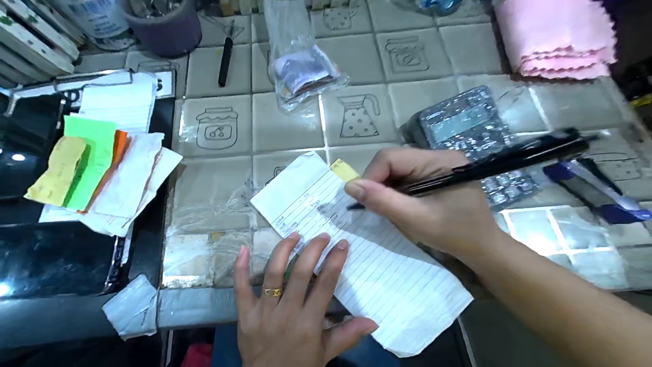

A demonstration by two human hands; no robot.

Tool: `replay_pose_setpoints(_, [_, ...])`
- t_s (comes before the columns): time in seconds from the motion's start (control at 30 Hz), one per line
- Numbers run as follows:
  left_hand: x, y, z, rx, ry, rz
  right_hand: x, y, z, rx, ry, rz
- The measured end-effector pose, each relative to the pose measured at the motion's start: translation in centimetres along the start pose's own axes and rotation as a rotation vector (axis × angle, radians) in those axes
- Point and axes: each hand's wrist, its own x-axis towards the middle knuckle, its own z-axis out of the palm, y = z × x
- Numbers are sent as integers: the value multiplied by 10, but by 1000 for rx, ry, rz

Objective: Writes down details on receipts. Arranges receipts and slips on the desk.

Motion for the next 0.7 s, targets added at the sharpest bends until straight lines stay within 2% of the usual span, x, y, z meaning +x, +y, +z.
replay_pose_setpoints(0.07, [0,-1,0,3,-3,9,0,-3,-25,34,65,-67])
replay_pose_setpoints(0.13, [1,-1,-2,12,-36,19,-15,-4,-59,-163,238,-94])
replay_pose_setpoints(0.2, [2,-1,-3,12,-55,26,-49,-2,-90,-454,423,3])
replay_pose_setpoints(0.27, [2,-1,-2,18,-59,34,-86,1,-105,-610,493,183])
replay_pose_setpoints(0.4, [1,-4,-9,-67,-120,109,-124,11,-105,-620,483,301])
replay_pose_setpoints(0.6, [19,17,-3,-351,-155,407,-130,16,-104,-562,500,228])
replay_pose_setpoints(0.67, [30,19,2,-489,-128,362,-132,18,-106,-542,494,216])
replay_pose_setpoints(0.7, [36,18,0,-598,-124,273,-133,18,-107,-512,496,210])
